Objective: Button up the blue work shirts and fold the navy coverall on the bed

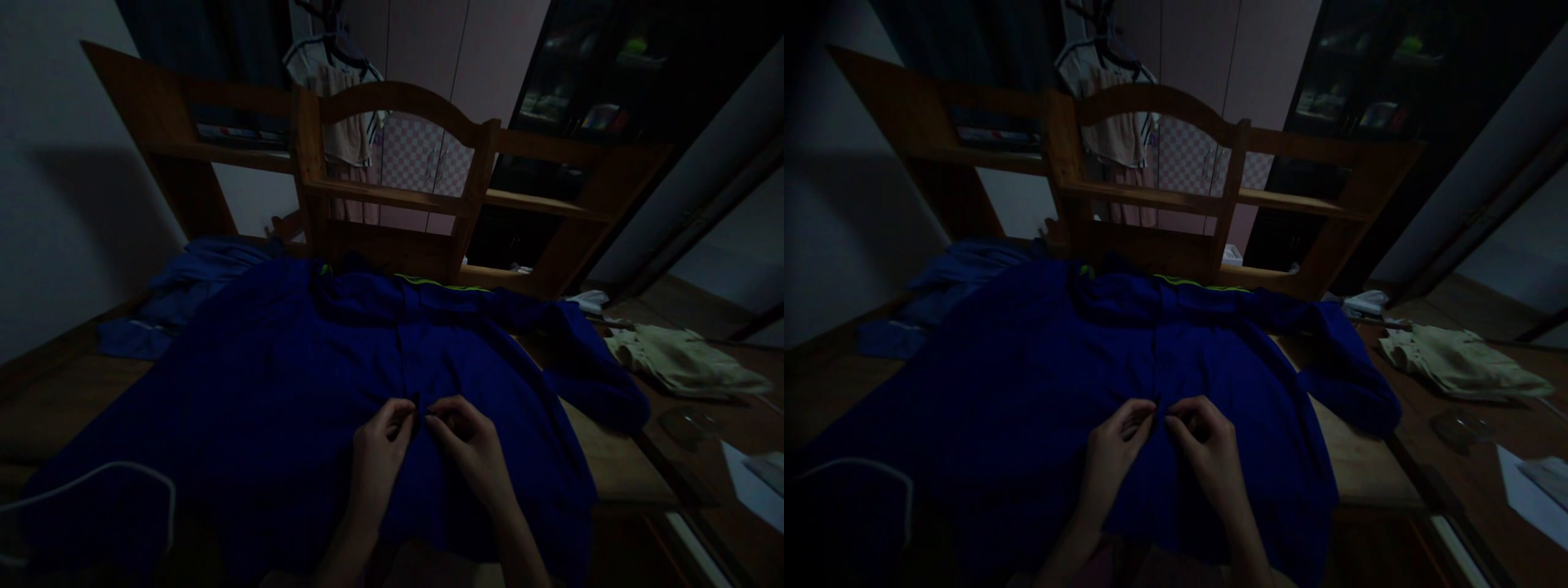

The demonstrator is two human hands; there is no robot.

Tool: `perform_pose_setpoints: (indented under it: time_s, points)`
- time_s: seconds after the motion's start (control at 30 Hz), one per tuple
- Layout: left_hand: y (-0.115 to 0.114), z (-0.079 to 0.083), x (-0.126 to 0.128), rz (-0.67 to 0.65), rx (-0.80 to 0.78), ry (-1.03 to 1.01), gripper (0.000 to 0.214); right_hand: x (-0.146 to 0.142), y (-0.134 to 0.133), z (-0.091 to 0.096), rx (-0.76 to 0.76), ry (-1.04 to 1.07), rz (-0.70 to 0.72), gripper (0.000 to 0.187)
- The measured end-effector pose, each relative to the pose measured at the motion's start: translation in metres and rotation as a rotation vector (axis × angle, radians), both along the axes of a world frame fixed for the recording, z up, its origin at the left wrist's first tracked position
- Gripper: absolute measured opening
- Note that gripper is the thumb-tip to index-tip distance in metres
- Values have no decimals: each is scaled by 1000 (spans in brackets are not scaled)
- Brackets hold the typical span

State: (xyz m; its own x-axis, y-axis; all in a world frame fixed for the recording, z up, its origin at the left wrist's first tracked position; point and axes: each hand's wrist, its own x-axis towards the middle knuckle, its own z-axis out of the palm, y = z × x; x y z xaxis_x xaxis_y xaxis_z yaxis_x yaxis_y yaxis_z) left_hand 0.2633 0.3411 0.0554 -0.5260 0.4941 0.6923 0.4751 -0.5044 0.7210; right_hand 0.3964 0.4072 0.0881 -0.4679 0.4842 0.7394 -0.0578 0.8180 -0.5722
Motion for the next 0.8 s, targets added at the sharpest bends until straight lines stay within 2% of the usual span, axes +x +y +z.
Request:
perform_pose_setpoints:
  time_s: [0.8]
  points:
    - [2, 2, -3, -55, 37, -51, 14, -2, 0, -1, -47, -37, 26, 23]
